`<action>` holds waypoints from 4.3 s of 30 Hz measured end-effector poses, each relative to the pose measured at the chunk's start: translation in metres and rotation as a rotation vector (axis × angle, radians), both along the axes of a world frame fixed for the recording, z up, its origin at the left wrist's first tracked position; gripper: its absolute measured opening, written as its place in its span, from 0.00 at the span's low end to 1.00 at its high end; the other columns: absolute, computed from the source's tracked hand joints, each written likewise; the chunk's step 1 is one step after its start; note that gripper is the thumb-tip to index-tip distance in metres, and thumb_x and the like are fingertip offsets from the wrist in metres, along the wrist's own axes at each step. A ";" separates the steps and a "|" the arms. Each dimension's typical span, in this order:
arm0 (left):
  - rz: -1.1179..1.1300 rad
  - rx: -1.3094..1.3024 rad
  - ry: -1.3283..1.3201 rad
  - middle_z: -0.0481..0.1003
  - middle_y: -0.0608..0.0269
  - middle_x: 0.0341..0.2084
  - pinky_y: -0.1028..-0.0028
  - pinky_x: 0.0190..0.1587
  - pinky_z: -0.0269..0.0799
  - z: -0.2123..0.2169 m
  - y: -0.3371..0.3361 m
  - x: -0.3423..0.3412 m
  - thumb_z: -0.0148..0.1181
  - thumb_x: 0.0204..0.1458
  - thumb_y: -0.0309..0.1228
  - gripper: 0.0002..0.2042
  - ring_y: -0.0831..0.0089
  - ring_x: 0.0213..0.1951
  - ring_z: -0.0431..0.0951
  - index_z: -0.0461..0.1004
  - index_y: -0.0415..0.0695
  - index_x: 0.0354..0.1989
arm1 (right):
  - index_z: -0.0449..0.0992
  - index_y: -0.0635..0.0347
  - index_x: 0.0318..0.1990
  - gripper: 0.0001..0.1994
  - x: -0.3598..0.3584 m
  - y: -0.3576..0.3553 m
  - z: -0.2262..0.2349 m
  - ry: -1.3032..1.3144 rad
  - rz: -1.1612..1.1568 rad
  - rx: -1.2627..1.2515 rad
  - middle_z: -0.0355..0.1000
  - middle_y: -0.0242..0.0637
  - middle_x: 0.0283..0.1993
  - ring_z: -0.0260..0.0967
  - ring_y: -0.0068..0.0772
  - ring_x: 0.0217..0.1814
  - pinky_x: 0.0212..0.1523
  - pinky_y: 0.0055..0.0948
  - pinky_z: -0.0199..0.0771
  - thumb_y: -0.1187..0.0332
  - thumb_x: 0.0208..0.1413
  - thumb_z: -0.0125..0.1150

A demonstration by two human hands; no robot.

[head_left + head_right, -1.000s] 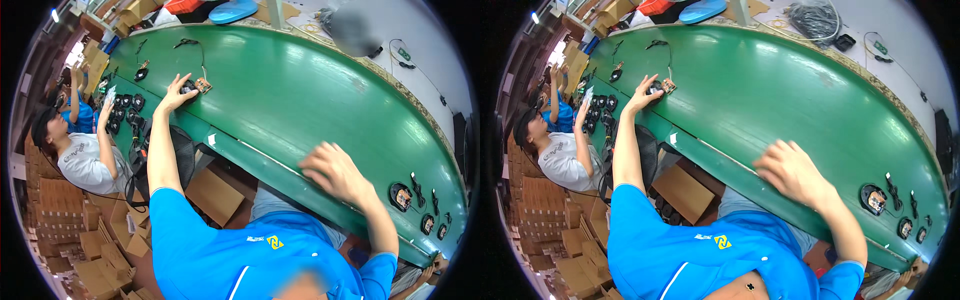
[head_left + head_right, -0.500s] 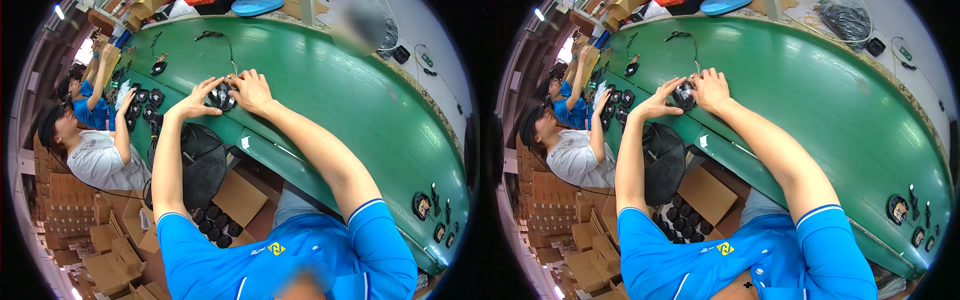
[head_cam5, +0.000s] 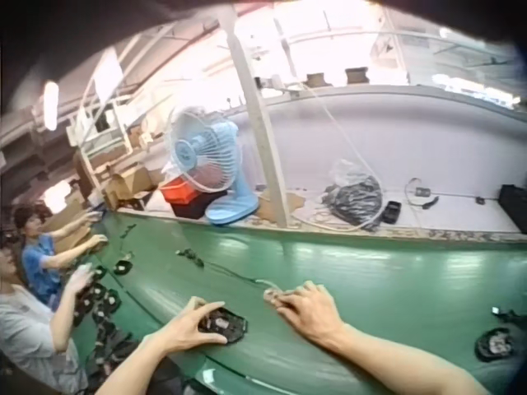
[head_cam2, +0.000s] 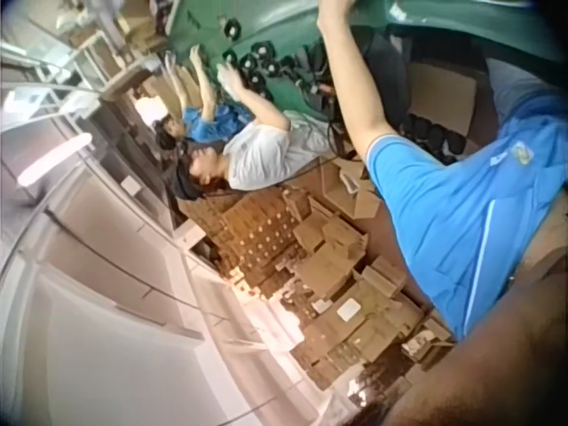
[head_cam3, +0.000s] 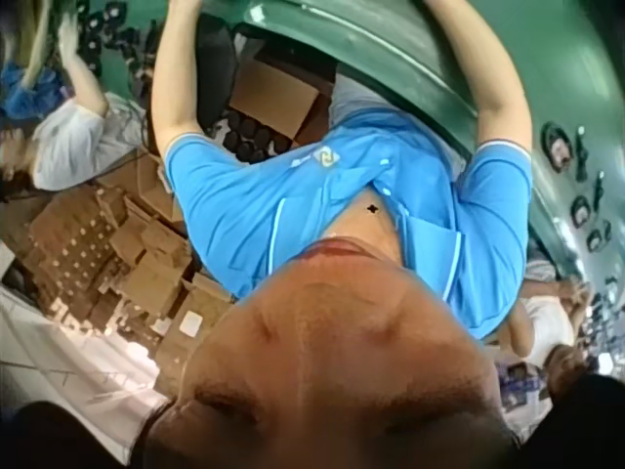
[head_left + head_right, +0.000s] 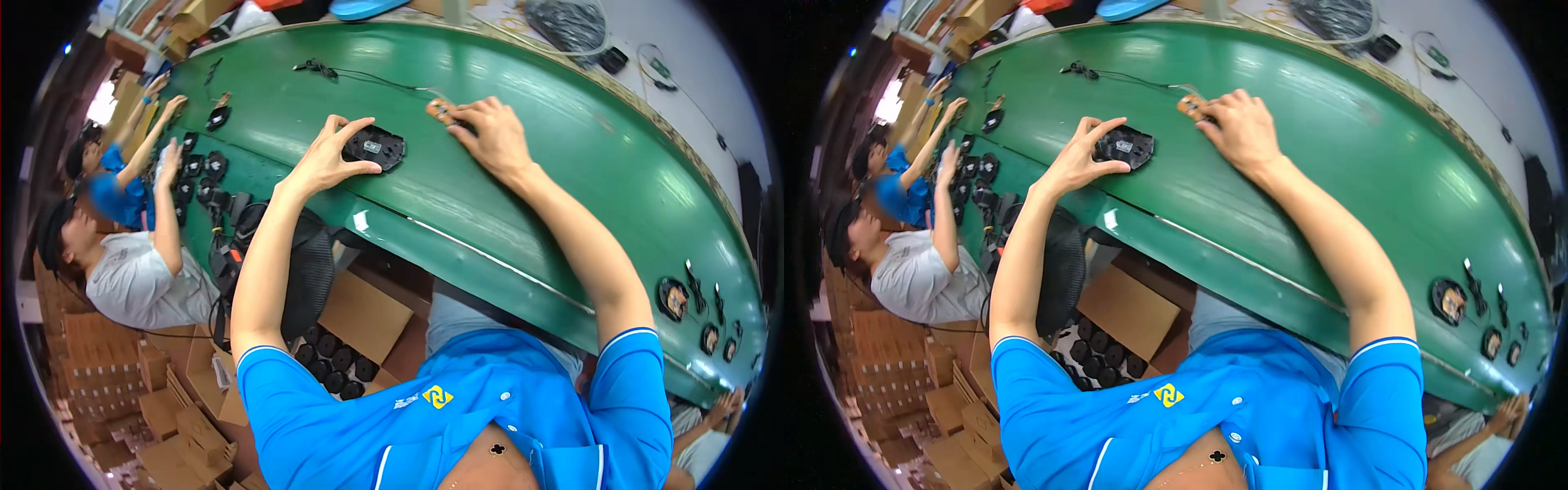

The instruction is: The person assembles computer mice on an assembly line by taking circuit boards, cables, and mouse base casings, fitting the circuit boards and wires into the mouse bases by hand, and placing the assembled units onto the conveyor belt.

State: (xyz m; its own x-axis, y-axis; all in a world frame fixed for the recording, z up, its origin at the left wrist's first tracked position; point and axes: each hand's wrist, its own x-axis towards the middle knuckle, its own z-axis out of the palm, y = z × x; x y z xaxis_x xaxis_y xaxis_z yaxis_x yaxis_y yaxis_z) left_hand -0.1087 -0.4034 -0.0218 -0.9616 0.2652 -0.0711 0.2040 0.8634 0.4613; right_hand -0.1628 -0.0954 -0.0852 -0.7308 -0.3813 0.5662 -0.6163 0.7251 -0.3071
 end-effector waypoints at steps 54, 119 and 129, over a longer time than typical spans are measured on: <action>-0.732 0.861 -0.503 0.80 0.57 0.36 0.80 0.41 0.76 0.046 0.341 0.061 0.65 0.56 0.18 0.06 0.77 0.34 0.78 0.82 0.40 0.41 | 0.83 0.61 0.38 0.04 0.192 0.265 0.084 -0.305 -0.053 -0.282 0.70 0.32 0.30 0.60 0.27 0.33 0.37 0.29 0.64 0.72 0.62 0.65; -0.914 0.566 0.133 0.74 0.50 0.50 0.67 0.46 0.75 -0.015 0.339 0.061 0.63 0.54 0.15 0.08 0.61 0.43 0.77 0.76 0.38 0.40 | 0.85 0.50 0.36 0.06 0.223 0.259 0.034 -0.178 -0.356 -0.405 0.70 0.22 0.34 0.66 0.22 0.46 0.62 0.36 0.53 0.74 0.52 0.73; -0.709 0.787 0.016 0.73 0.53 0.50 0.66 0.48 0.74 -0.022 0.348 0.074 0.62 0.56 0.16 0.08 0.61 0.47 0.76 0.77 0.39 0.42 | 0.86 0.50 0.38 0.05 0.229 0.265 0.029 -0.291 -0.340 -0.440 0.72 0.24 0.37 0.65 0.23 0.44 0.64 0.37 0.51 0.70 0.54 0.73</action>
State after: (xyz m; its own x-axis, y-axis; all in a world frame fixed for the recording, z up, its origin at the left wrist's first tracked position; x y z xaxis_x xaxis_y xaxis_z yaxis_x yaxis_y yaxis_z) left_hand -0.0351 -0.0558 -0.0436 -0.5681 0.7321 0.3760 0.5552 0.0037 0.8317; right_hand 0.0661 0.1693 -0.0565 -0.9181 0.1237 0.3766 -0.2192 0.6333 -0.7422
